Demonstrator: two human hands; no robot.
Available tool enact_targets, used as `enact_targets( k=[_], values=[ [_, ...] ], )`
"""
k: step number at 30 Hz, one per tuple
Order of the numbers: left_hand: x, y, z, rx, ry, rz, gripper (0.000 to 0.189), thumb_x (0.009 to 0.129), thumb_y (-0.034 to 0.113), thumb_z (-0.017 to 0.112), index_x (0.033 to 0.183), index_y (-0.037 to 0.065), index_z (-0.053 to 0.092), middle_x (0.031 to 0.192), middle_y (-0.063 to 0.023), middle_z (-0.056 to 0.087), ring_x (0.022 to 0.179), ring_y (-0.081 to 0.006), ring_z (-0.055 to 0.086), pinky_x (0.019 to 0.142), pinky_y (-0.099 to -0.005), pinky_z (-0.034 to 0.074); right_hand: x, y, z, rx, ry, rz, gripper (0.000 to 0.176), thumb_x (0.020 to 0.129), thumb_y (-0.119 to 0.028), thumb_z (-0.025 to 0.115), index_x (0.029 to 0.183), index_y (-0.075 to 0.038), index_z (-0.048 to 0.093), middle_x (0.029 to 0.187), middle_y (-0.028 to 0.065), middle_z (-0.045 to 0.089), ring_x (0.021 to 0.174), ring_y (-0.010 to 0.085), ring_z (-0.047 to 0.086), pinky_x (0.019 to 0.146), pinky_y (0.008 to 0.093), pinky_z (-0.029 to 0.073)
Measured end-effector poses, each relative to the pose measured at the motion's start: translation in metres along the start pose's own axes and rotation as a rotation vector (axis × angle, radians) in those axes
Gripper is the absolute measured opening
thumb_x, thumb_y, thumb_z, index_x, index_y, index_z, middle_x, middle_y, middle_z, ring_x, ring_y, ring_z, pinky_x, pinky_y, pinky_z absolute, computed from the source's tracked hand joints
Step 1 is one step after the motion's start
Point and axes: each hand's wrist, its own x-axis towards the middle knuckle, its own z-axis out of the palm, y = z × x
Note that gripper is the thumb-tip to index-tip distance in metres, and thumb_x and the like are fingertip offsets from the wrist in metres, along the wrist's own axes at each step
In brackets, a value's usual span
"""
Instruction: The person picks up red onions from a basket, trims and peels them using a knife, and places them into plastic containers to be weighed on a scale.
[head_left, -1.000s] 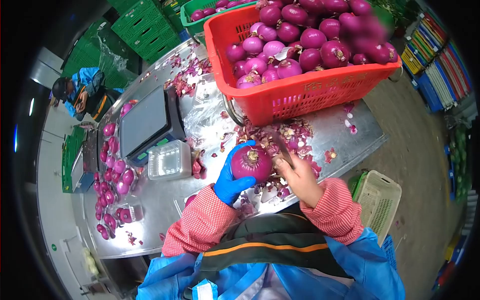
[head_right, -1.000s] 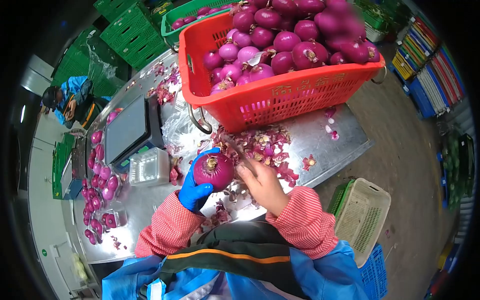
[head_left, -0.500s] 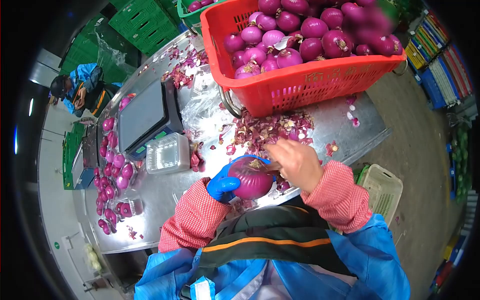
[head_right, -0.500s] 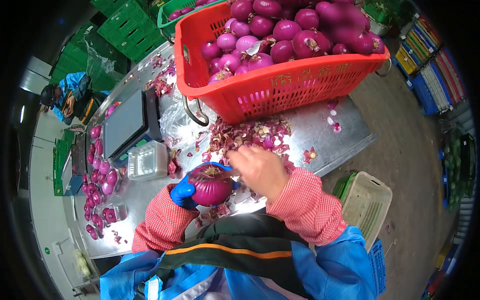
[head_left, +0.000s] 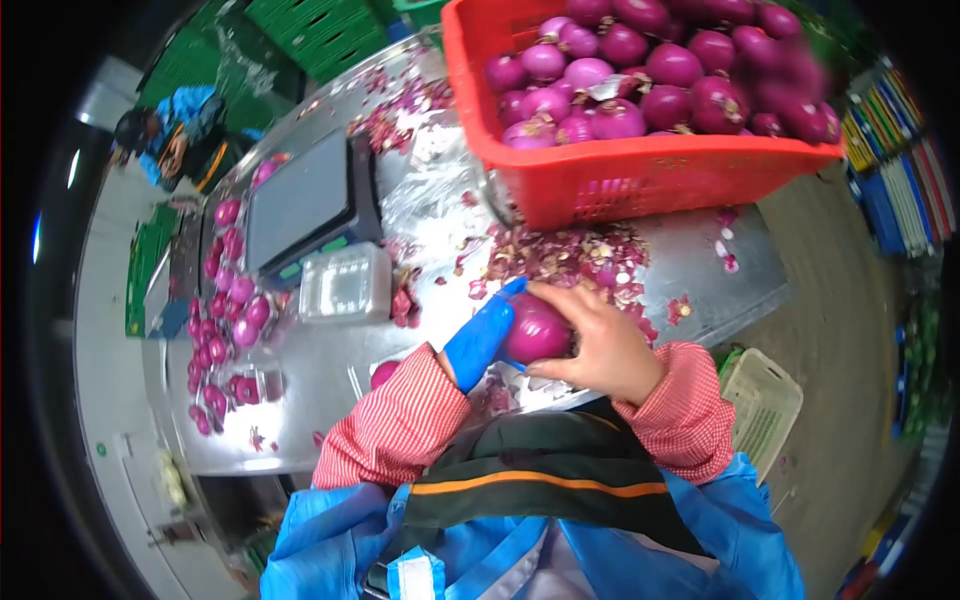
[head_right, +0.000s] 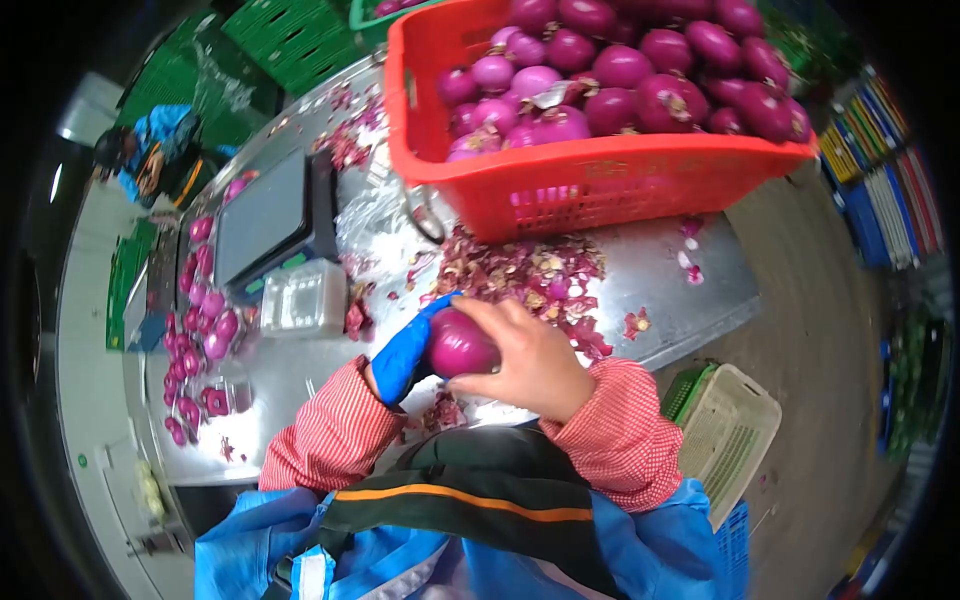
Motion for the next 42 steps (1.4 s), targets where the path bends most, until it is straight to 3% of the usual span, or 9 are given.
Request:
enact_targets(
  k=[3,6,13,16,21,27,31,36,42],
  values=[
    [-0.015,0.007,-0.021,-0.154,0.001,-0.392,0.07,0.099,0.056,0.045,0.155,0.018,0.026,0.135,-0.0214,0.054,0.101,-0.0349,0.068,0.082,-0.0433,0.059,0.007,0.025,0.017,0.388,-0.037,-0.032,0.072,0.076,-0.029,0.082,0.136,-0.002,0.051,0.126,0.0174,0.061,0.112,0.0272,0.063,0.096,0.0374,0.049],
    [-0.062,-0.001,-0.082,0.164,0.231,-0.286,0.048,0.102,0.041,0.045,0.137,0.009,0.053,0.113,-0.0141,0.068,0.086,-0.0193,0.067,0.076,-0.0301,0.054,0.004,0.043,0.052,0.728,-0.167,0.177,0.065,0.082,-0.023,0.078,0.136,0.001,0.051,0.125,0.0137,0.062,0.114,0.0191,0.06,0.1,0.0347,0.046],
    [-0.14,-0.07,-0.157,1.335,0.409,0.033,0.06,0.082,0.04,0.074,0.133,0.011,0.058,0.133,-0.0212,0.058,0.121,-0.0365,0.056,0.102,-0.0457,0.046,0.023,0.022,0.128,0.598,-0.265,0.248,0.057,0.085,-0.033,0.075,0.127,0.0,0.057,0.111,0.0154,0.069,0.102,0.0211,0.066,0.09,0.0338,0.05],
    [-0.15,-0.07,-0.142,1.416,0.407,-0.19,0.065,0.078,0.037,0.075,0.135,0.013,0.057,0.142,-0.0214,0.05,0.126,-0.0421,0.049,0.107,-0.0487,0.04,0.04,0.0,0.155,0.374,-0.244,0.184,0.061,0.084,-0.04,0.074,0.127,0.0,0.057,0.105,0.0175,0.07,0.099,0.0282,0.069,0.087,0.036,0.052],
    [-0.2,-0.116,-0.185,1.261,0.652,-0.021,0.056,0.082,0.027,0.069,0.134,0.011,0.057,0.139,-0.0203,0.053,0.126,-0.0397,0.05,0.108,-0.0469,0.04,0.061,-0.038,0.2,-0.06,-0.365,0.172,0.062,0.088,-0.049,0.066,0.124,0.001,0.058,0.096,0.0242,0.07,0.088,0.0383,0.069,0.079,0.0435,0.054],
    [-0.206,-0.121,-0.226,0.774,0.822,0.027,0.039,0.09,0.017,0.06,0.128,0.009,0.061,0.132,-0.021,0.058,0.118,-0.0384,0.057,0.102,-0.0439,0.046,0.056,-0.003,0.23,0.143,-0.312,0.264,0.048,0.091,-0.039,0.064,0.119,0.0,0.061,0.081,0.021,0.069,0.074,0.0339,0.069,0.067,0.0418,0.052],
    [-0.19,-0.143,-0.278,0.899,0.414,-0.026,0.031,0.097,0.024,0.053,0.123,0.011,0.065,0.112,-0.0177,0.066,0.105,-0.0339,0.063,0.096,-0.0402,0.05,0.052,-0.004,0.245,0.192,-0.388,0.371,0.039,0.092,-0.032,0.062,0.115,0.0,0.061,0.073,0.0174,0.066,0.062,0.0285,0.067,0.061,0.0379,0.051],
    [-0.21,-0.125,-0.267,1.123,0.496,-0.233,0.029,0.097,0.034,0.055,0.103,0.007,0.065,0.105,-0.0167,0.063,0.099,-0.0384,0.062,0.087,-0.0434,0.051,0.06,-0.037,0.244,0.206,-0.346,0.386,0.029,0.092,-0.024,0.061,0.109,0.0,0.063,0.076,0.0159,0.066,0.064,0.0283,0.067,0.062,0.0374,0.051],
    [-0.286,-0.149,-0.367,1.208,0.781,-0.305,0.027,0.094,0.033,0.059,0.107,0.009,0.065,0.107,-0.0162,0.064,0.101,-0.0379,0.063,0.088,-0.0444,0.051,0.095,-0.066,0.231,-0.182,-0.014,-0.187,0.021,0.085,-0.015,0.069,0.103,-0.004,0.066,0.086,0.0163,0.064,0.076,0.0332,0.065,0.066,0.0396,0.051]
  ],
)
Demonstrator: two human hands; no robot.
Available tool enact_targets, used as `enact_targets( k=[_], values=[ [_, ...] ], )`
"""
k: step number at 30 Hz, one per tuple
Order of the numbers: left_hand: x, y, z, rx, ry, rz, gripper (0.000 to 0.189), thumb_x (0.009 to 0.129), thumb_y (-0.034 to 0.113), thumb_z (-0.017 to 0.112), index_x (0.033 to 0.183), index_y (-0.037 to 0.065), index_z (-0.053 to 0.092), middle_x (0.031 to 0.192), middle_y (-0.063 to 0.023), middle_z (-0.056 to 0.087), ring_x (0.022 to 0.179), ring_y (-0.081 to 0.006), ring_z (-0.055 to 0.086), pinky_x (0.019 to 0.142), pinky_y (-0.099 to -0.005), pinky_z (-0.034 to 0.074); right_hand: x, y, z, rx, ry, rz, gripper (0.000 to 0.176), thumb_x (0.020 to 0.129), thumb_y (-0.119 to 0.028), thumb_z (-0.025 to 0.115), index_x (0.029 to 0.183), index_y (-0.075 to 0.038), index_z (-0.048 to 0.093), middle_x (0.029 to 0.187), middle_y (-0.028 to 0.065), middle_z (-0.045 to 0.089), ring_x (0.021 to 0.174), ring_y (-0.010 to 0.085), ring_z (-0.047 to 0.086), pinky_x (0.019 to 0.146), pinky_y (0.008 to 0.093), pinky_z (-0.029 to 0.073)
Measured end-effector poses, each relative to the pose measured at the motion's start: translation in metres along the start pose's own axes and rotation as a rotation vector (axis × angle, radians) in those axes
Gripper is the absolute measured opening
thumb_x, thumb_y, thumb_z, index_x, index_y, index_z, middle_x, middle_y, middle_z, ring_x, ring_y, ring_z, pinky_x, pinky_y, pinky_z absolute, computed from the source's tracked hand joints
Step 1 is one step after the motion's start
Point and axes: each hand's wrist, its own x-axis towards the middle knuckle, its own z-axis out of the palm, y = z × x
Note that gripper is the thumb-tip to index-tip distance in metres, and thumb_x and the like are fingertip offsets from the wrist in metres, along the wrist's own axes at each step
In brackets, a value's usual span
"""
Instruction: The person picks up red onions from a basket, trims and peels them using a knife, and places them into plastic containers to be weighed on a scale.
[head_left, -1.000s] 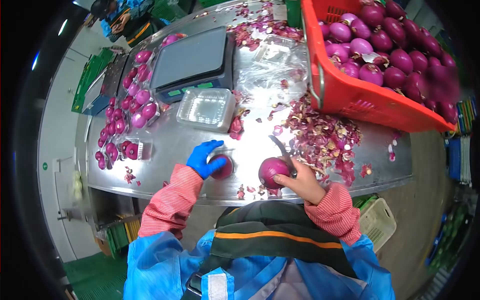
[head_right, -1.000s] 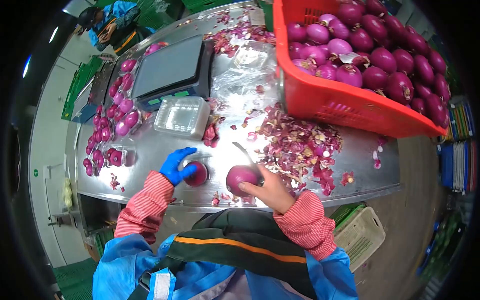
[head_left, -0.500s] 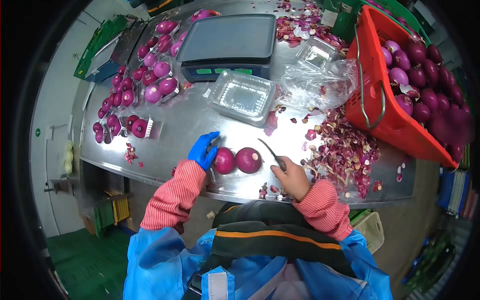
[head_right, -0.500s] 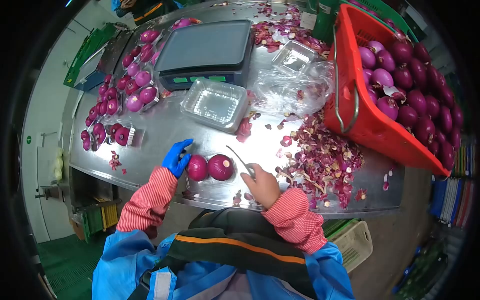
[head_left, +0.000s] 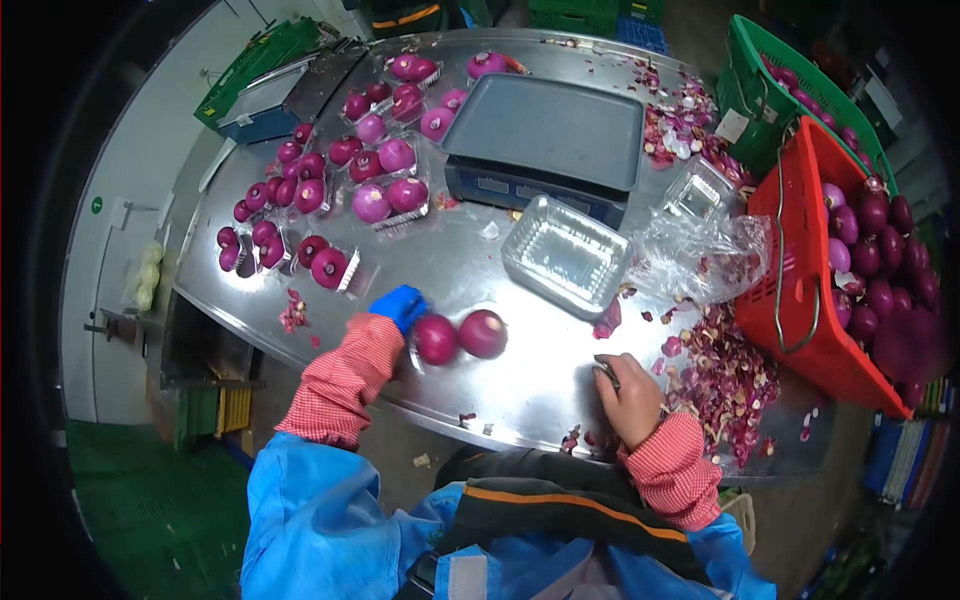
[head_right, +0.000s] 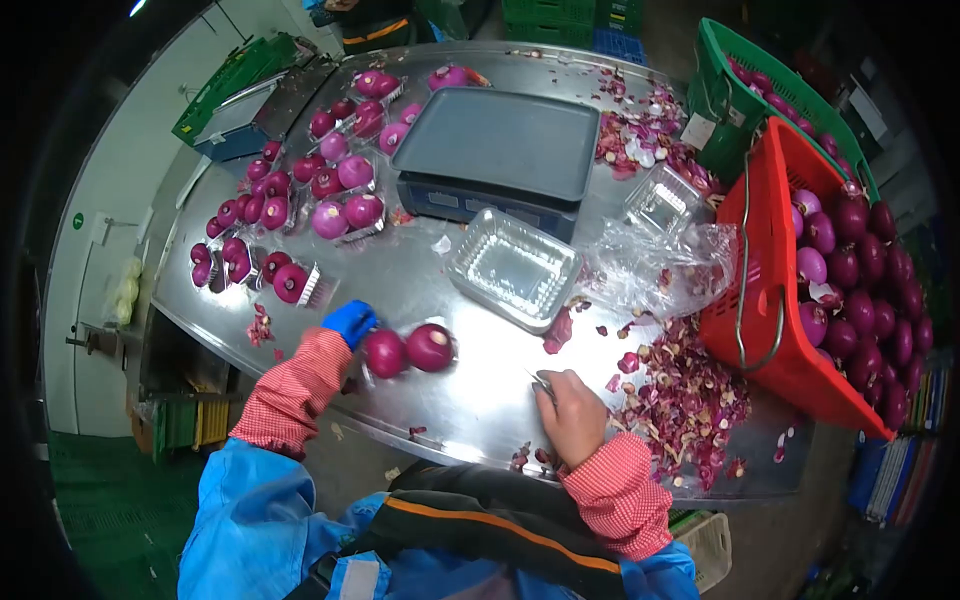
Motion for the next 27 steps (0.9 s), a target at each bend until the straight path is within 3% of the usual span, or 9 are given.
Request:
enact_targets(
  k=[2,3,5,8,11,14,18,24,27],
  values=[
    [0.023,-0.039,-0.036,0.232,-0.081,-0.11,0.025,0.092,0.03,0.058,0.104,0.01,0.07,0.111,-0.0175,0.064,0.103,-0.0368,0.063,0.089,-0.0463,0.052,0.028,-0.005,0.001,-0.164,0.006,-0.107,0.031,0.079,-0.015,0.073,0.107,-0.005,0.065,0.089,0.0134,0.058,0.082,0.0303,0.062,0.067,0.039,0.051],
    [0.037,-0.056,-0.05,0.365,-0.131,-0.393,0.022,0.089,0.027,0.062,0.1,0.012,0.072,0.112,-0.0175,0.065,0.103,-0.0371,0.063,0.088,-0.0471,0.053,0.044,-0.014,0.002,-0.242,0.032,-0.149,0.033,0.079,-0.015,0.074,0.108,-0.005,0.064,0.091,0.0125,0.057,0.084,0.0292,0.061,0.067,0.0381,0.051],
    [0.028,-0.064,-0.082,0.3,0.236,-0.478,0.026,0.084,0.027,0.069,0.107,0.014,0.07,0.114,-0.0165,0.065,0.107,-0.0366,0.062,0.091,-0.0468,0.051,0.072,-0.027,0.008,-0.397,0.025,-0.197,0.027,0.077,-0.013,0.072,0.101,-0.003,0.065,0.097,0.0101,0.056,0.09,0.0259,0.058,0.069,0.0346,0.053],
    [0.021,-0.052,-0.097,0.253,0.597,-0.359,0.038,0.08,0.024,0.074,0.116,0.015,0.067,0.116,-0.0151,0.064,0.111,-0.0354,0.059,0.095,-0.0469,0.048,0.096,-0.002,0.038,-0.636,-0.049,-0.275,0.017,0.076,-0.008,0.068,0.091,-0.003,0.066,0.093,0.0091,0.057,0.088,0.0254,0.058,0.07,0.0343,0.053],
    [0.02,-0.025,-0.093,0.16,0.609,-0.185,0.046,0.08,0.023,0.075,0.122,0.01,0.062,0.119,-0.0181,0.062,0.112,-0.0365,0.057,0.098,-0.0456,0.045,0.106,-0.003,0.032,-0.588,-0.069,-0.297,0.011,0.073,-0.005,0.065,0.084,-0.004,0.066,0.089,0.0079,0.058,0.088,0.0245,0.058,0.072,0.0334,0.053],
    [0.019,0.0,-0.081,0.097,0.631,0.014,0.047,0.078,0.022,0.075,0.121,0.008,0.062,0.118,-0.0184,0.062,0.113,-0.0374,0.057,0.1,-0.045,0.044,0.107,0.0,0.035,-0.465,-0.001,-0.25,0.02,0.069,-0.008,0.075,0.086,-0.003,0.065,0.091,0.0092,0.059,0.092,0.0277,0.059,0.079,0.0365,0.053],
    [0.018,0.045,-0.092,0.056,0.555,0.073,0.049,0.078,0.022,0.076,0.121,0.007,0.061,0.119,-0.0185,0.063,0.112,-0.0377,0.058,0.098,-0.0469,0.045,0.106,-0.012,0.019,-0.391,-0.01,-0.176,0.023,0.069,-0.012,0.078,0.087,-0.004,0.066,0.091,0.0096,0.06,0.092,0.0276,0.059,0.079,0.0363,0.053],
    [0.033,0.091,-0.101,-0.193,0.501,0.206,0.041,0.084,0.014,0.073,0.122,0.003,0.06,0.115,-0.0156,0.065,0.108,-0.0303,0.061,0.097,-0.0394,0.047,0.097,-0.004,0.005,-0.405,0.145,-0.379,0.012,0.072,-0.006,0.067,0.082,-0.007,0.062,0.086,0.0054,0.058,0.082,0.0232,0.06,0.065,0.0335,0.054],
    [0.049,0.107,-0.077,-0.795,0.311,0.132,0.035,0.089,0.011,0.069,0.122,0.001,0.06,0.111,-0.0106,0.066,0.103,-0.0207,0.063,0.093,-0.033,0.049,0.092,-0.007,-0.008,-0.326,0.197,-0.389,0.007,0.075,-0.009,0.066,0.081,-0.008,0.063,0.085,0.0057,0.058,0.084,0.0242,0.06,0.066,0.0337,0.055]
  ],
)
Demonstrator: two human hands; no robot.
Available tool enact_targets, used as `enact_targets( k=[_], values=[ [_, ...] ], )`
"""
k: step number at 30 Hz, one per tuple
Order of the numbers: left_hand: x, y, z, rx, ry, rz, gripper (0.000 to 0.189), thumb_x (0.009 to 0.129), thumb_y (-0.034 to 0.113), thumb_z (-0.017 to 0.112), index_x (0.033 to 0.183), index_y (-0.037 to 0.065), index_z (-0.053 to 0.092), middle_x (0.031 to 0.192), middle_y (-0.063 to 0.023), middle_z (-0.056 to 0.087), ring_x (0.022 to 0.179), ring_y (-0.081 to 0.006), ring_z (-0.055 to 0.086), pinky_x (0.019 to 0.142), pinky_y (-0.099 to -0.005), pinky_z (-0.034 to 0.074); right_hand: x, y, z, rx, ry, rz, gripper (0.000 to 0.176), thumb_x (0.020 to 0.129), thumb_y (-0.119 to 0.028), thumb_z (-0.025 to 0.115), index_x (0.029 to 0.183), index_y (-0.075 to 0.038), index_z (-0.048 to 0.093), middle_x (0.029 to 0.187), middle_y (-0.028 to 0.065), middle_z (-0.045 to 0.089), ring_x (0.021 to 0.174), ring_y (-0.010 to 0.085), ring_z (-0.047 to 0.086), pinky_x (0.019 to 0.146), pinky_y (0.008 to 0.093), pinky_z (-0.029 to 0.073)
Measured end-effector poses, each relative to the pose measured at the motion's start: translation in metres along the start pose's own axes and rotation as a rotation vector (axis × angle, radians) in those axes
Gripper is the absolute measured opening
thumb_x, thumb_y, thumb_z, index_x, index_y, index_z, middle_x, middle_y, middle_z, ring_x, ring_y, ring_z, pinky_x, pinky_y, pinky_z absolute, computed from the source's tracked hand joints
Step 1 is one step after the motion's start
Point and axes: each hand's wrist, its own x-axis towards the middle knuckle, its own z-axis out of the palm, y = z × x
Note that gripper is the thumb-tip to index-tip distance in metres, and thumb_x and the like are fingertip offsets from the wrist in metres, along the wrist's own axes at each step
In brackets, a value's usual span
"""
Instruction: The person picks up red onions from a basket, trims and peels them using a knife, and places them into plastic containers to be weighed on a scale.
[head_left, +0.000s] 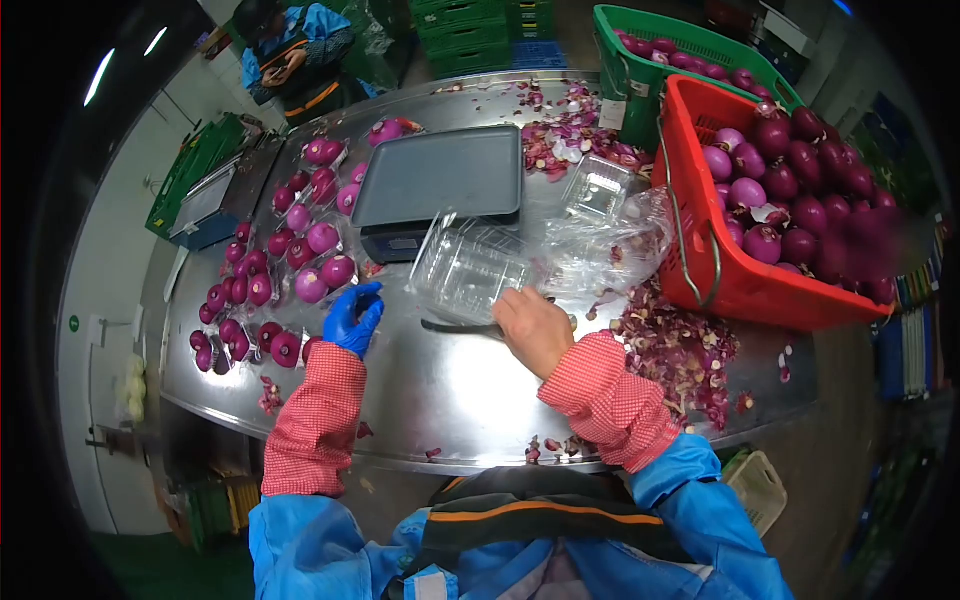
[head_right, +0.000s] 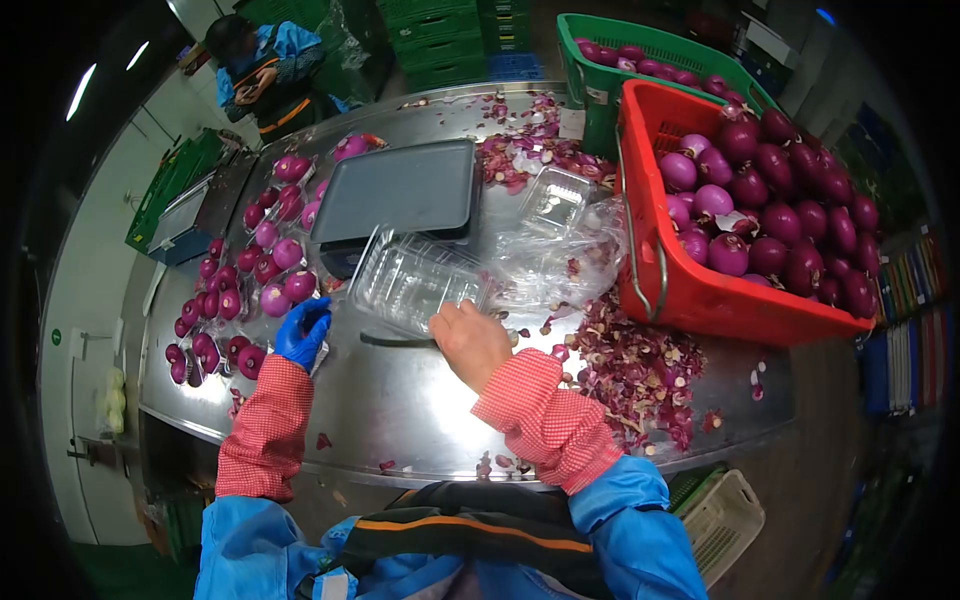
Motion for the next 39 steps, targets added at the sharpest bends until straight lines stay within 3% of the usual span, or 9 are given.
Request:
enact_targets(
  k=[12,16,20,23,25,29,33,36,39],
  values=[
    [-0.007,-0.004,0.037,-0.077,-0.065,-0.348,0.025,0.095,0.01,0.063,0.118,0.001,0.063,0.111,-0.0106,0.068,0.098,-0.0181,0.065,0.093,-0.0317,0.05,-0.027,0.013,-0.046,-0.024,0.217,0.002,0.016,0.075,-0.02,0.072,0.08,-0.013,0.058,0.075,0.0014,0.053,0.074,0.0191,0.057,0.056,0.0317,0.05],
    [0.009,0.0,0.009,-0.17,0.127,-0.026,0.023,0.096,0.002,0.057,0.118,0.002,0.062,0.115,-0.0113,0.067,0.102,-0.0192,0.065,0.096,-0.0322,0.049,-0.116,0.009,-0.06,0.034,-0.014,-0.131,0.012,0.072,-0.014,0.063,0.082,-0.014,0.057,0.077,0.0003,0.051,0.074,0.0174,0.055,0.056,0.0298,0.048],
    [0.029,0.112,0.065,-0.177,-0.045,0.263,0.028,0.096,-0.003,0.053,0.124,0.0,0.057,0.123,-0.0142,0.064,0.108,-0.0221,0.063,0.099,-0.0336,0.048,-0.163,0.003,-0.054,0.213,-0.371,-0.03,0.045,0.067,-0.028,0.08,0.095,-0.005,0.053,0.09,0.0068,0.053,0.086,0.024,0.057,0.072,0.0345,0.051],
    [0.033,0.217,0.141,-0.203,-0.301,0.484,0.031,0.092,-0.004,0.058,0.124,-0.001,0.057,0.123,-0.0154,0.064,0.11,-0.0228,0.064,0.099,-0.0339,0.049,-0.167,-0.006,-0.067,0.366,-0.269,0.13,0.049,0.074,-0.026,0.079,0.107,-0.003,0.052,0.097,0.01,0.056,0.095,0.0274,0.06,0.077,0.0367,0.052],
    [0.036,0.288,0.188,-0.106,-0.51,0.423,0.034,0.09,-0.003,0.062,0.123,-0.002,0.058,0.118,-0.0145,0.065,0.109,-0.0221,0.064,0.098,-0.0333,0.049,-0.178,0.0,-0.069,0.421,-0.245,0.223,0.044,0.077,-0.025,0.076,0.107,-0.004,0.053,0.098,0.0108,0.057,0.095,0.0284,0.061,0.077,0.038,0.052],
    [0.061,0.37,0.309,0.013,-0.727,1.025,0.05,0.084,0.001,0.069,0.132,0.004,0.056,0.123,-0.0123,0.062,0.116,-0.0285,0.06,0.1,-0.0378,0.046,-0.208,0.025,-0.081,0.362,-0.208,0.315,0.036,0.082,-0.026,0.071,0.108,-0.006,0.055,0.096,0.0123,0.057,0.092,0.0308,0.062,0.076,0.0409,0.052],
    [0.073,0.416,0.442,0.266,-0.764,1.216,0.079,0.072,0.009,0.077,0.144,0.013,0.043,0.14,-0.0178,0.049,0.127,-0.0383,0.05,0.107,-0.0418,0.042,-0.24,0.041,-0.102,0.433,-0.151,0.568,0.033,0.084,-0.024,0.069,0.108,-0.006,0.056,0.097,0.0116,0.058,0.092,0.0319,0.063,0.077,0.0431,0.052],
    [0.059,0.454,0.509,0.605,-0.763,1.204,0.075,0.081,0.012,0.069,0.148,0.022,0.037,0.149,-0.0164,0.04,0.132,-0.0369,0.045,0.108,-0.0462,0.04,-0.264,0.054,-0.113,0.385,0.008,0.617,0.037,0.084,-0.025,0.068,0.114,-0.007,0.057,0.102,0.0113,0.06,0.094,0.0324,0.063,0.078,0.0426,0.053],
    [0.066,0.457,0.577,0.905,-0.534,1.638,0.06,0.092,0.019,0.056,0.148,0.03,0.036,0.153,-0.0137,0.035,0.137,-0.0353,0.041,0.107,-0.0527,0.041,-0.286,0.07,-0.123,0.323,0.042,0.673,0.038,0.085,-0.029,0.068,0.116,-0.009,0.058,0.102,0.0126,0.062,0.093,0.0325,0.065,0.076,0.0424,0.054]
  ],
)
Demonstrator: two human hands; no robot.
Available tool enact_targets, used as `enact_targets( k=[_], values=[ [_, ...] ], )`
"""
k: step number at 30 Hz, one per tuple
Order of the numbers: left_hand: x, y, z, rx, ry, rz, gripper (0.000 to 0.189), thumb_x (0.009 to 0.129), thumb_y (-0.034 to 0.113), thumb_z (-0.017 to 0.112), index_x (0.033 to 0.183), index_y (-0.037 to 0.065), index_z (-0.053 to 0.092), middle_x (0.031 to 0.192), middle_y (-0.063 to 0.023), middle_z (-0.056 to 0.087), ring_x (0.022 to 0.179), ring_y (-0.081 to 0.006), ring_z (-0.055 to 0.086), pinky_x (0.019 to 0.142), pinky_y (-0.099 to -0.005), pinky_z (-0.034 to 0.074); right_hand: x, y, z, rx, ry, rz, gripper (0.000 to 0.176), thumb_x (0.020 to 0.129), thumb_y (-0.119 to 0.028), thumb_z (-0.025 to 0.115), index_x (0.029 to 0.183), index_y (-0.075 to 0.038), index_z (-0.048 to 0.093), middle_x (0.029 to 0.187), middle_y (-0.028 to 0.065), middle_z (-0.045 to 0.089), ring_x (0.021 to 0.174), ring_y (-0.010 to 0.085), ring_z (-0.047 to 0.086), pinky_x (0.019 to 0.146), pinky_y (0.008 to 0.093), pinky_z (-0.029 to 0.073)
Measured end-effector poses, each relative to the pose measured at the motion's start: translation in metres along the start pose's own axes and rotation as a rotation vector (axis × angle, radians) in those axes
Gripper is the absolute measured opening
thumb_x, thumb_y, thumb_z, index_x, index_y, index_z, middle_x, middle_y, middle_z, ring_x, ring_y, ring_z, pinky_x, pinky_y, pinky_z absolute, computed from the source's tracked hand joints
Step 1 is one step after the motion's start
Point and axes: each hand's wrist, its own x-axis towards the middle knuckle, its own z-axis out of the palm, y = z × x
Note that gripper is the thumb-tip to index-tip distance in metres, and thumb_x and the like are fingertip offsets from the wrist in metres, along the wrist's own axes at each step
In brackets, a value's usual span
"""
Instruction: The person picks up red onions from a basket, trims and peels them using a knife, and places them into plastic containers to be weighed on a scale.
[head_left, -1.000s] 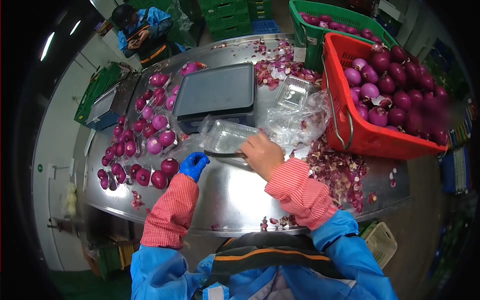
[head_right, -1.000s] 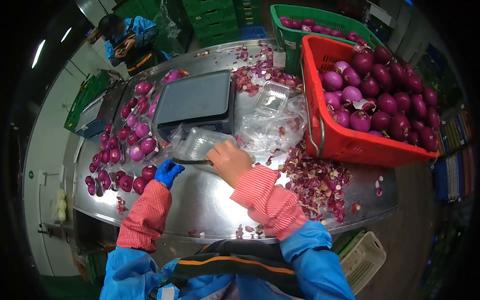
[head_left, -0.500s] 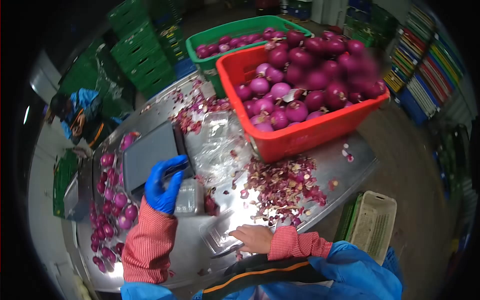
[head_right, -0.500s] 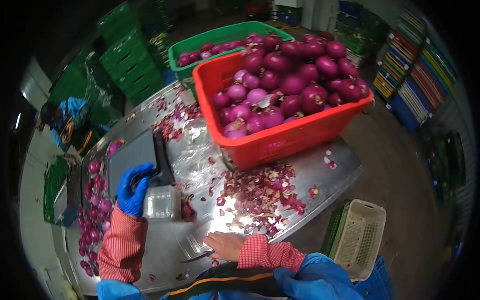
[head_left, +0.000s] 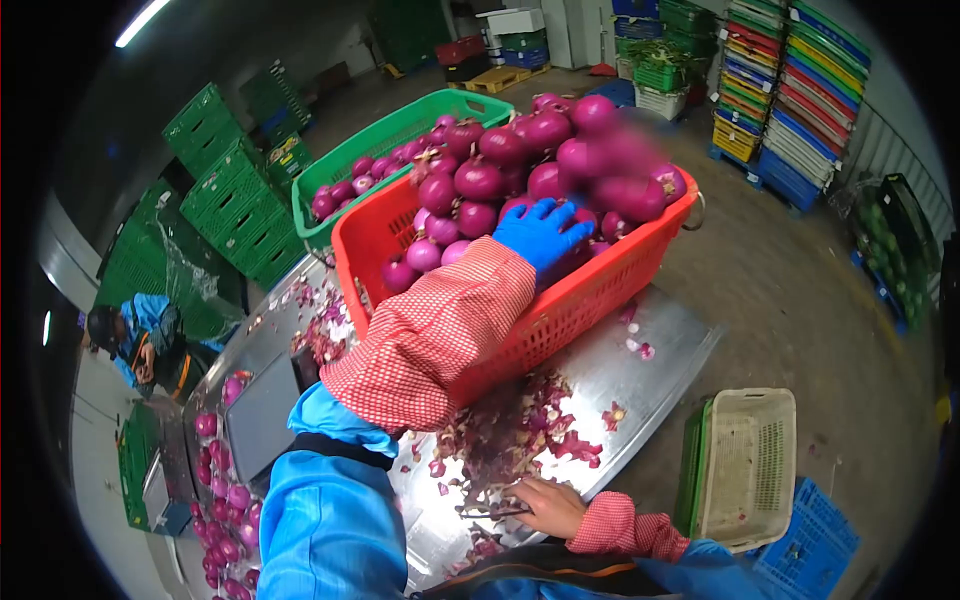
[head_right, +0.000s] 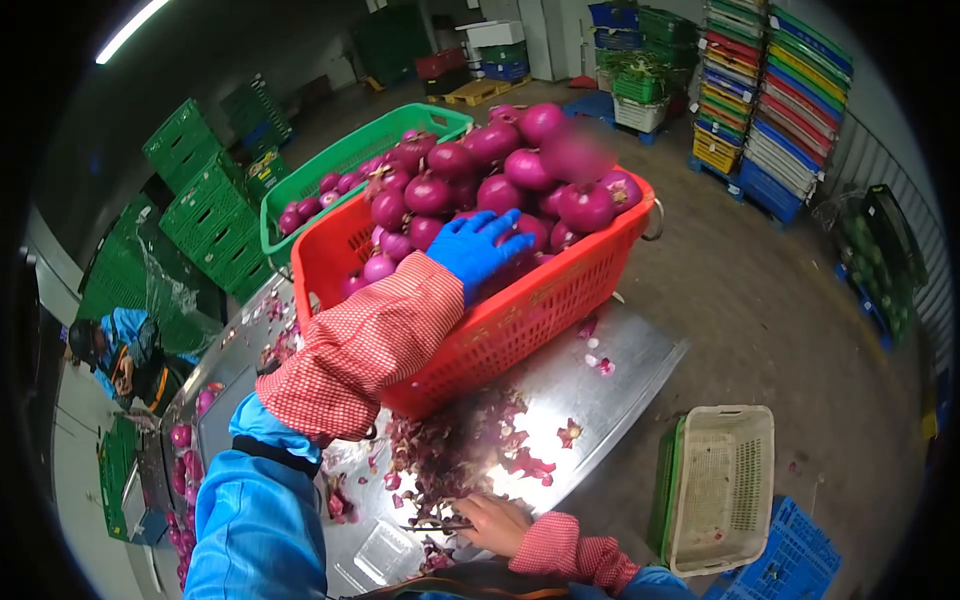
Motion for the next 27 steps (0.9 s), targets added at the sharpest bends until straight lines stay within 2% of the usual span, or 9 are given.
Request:
enact_targets(
  k=[3,7,10,11,16,18,20,22,27],
  values=[
    [0.048,0.005,0.03,-0.016,-0.301,-0.061,0.044,0.097,0.028,0.046,0.14,0.031,0.043,0.153,-0.0137,0.035,0.136,-0.0341,0.043,0.098,-0.0569,0.047,-0.012,0.018,-0.011,-0.069,-0.003,0.067,0.036,0.085,-0.032,0.068,0.113,-0.011,0.06,0.099,0.0113,0.064,0.083,0.0316,0.067,0.067,0.042,0.055],
    [0.066,0.008,0.02,-0.082,-0.497,-0.174,0.044,0.092,0.03,0.058,0.135,0.026,0.05,0.142,-0.018,0.046,0.126,-0.0358,0.053,0.094,-0.053,0.052,-0.016,0.02,-0.033,-0.087,0.06,0.071,0.031,0.085,-0.03,0.068,0.109,-0.012,0.062,0.096,0.0092,0.064,0.081,0.0305,0.067,0.064,0.042,0.055],
    [0.028,-0.001,-0.015,-0.392,-0.161,-0.27,0.063,0.077,0.032,0.076,0.133,0.018,0.052,0.132,-0.0213,0.052,0.117,-0.0375,0.059,0.096,-0.0471,0.052,-0.016,0.024,-0.043,-0.087,0.143,0.109,0.025,0.086,-0.029,0.068,0.104,-0.012,0.064,0.094,0.0085,0.064,0.083,0.0305,0.067,0.066,0.0415,0.054],
    [0.012,-0.004,-0.011,-0.606,0.059,-0.34,0.086,0.063,0.035,0.085,0.136,0.011,0.047,0.13,-0.0221,0.053,0.113,-0.0363,0.061,0.098,-0.042,0.051,-0.017,0.025,-0.049,-0.077,0.206,0.138,0.024,0.086,-0.028,0.068,0.103,-0.012,0.065,0.093,0.0083,0.064,0.083,0.0308,0.067,0.067,0.0413,0.054],
    [-0.086,0.006,-0.041,-2.235,0.135,-0.624,0.077,0.08,0.031,0.077,0.144,0.011,0.039,0.134,-0.0148,0.054,0.117,-0.0358,0.06,0.087,-0.0471,0.057,0.0,0.016,-0.102,0.356,0.401,0.561,0.024,0.098,-0.023,0.057,0.095,-0.003,0.069,0.082,0.0125,0.066,0.076,0.0258,0.065,0.07,0.0371,0.049],
    [-0.129,0.029,-0.049,-2.515,0.119,-0.481,0.079,0.081,0.033,0.075,0.146,0.01,0.036,0.136,-0.0144,0.053,0.117,-0.0351,0.06,0.087,-0.0469,0.057,0.017,0.011,-0.119,0.257,0.524,0.367,0.025,0.1,-0.02,0.054,0.098,0.0,0.068,0.083,0.0141,0.067,0.077,0.0239,0.065,0.071,0.036,0.049],
    [-0.172,0.059,-0.053,-2.599,0.118,-0.595,0.082,0.081,0.035,0.075,0.148,0.01,0.034,0.138,-0.0145,0.051,0.119,-0.0341,0.059,0.089,-0.048,0.056,0.04,-0.016,-0.136,0.21,0.645,0.151,0.018,0.096,-0.015,0.056,0.1,-0.002,0.068,0.083,0.0137,0.067,0.073,0.0332,0.064,0.066,0.0392,0.051],
    [-0.199,0.091,-0.071,-2.526,0.263,-0.676,0.086,0.078,0.036,0.078,0.147,0.006,0.035,0.138,-0.0138,0.051,0.126,-0.0294,0.055,0.101,-0.0455,0.05,0.057,-0.043,-0.149,0.008,0.657,-0.094,0.024,0.086,-0.008,0.062,0.109,-0.004,0.067,0.083,0.0105,0.065,0.072,0.0299,0.064,0.065,0.0387,0.052],
    [-0.263,0.138,-0.074,-2.417,0.375,-0.861,0.093,0.077,0.042,0.076,0.149,0.003,0.033,0.138,-0.0149,0.052,0.125,-0.0304,0.055,0.102,-0.0445,0.049,0.079,-0.085,-0.133,-0.385,0.445,-0.281,0.041,0.072,-0.005,0.067,0.113,-0.003,0.065,0.08,0.0057,0.057,0.073,0.0234,0.062,0.064,0.0349,0.052]
  ],
)
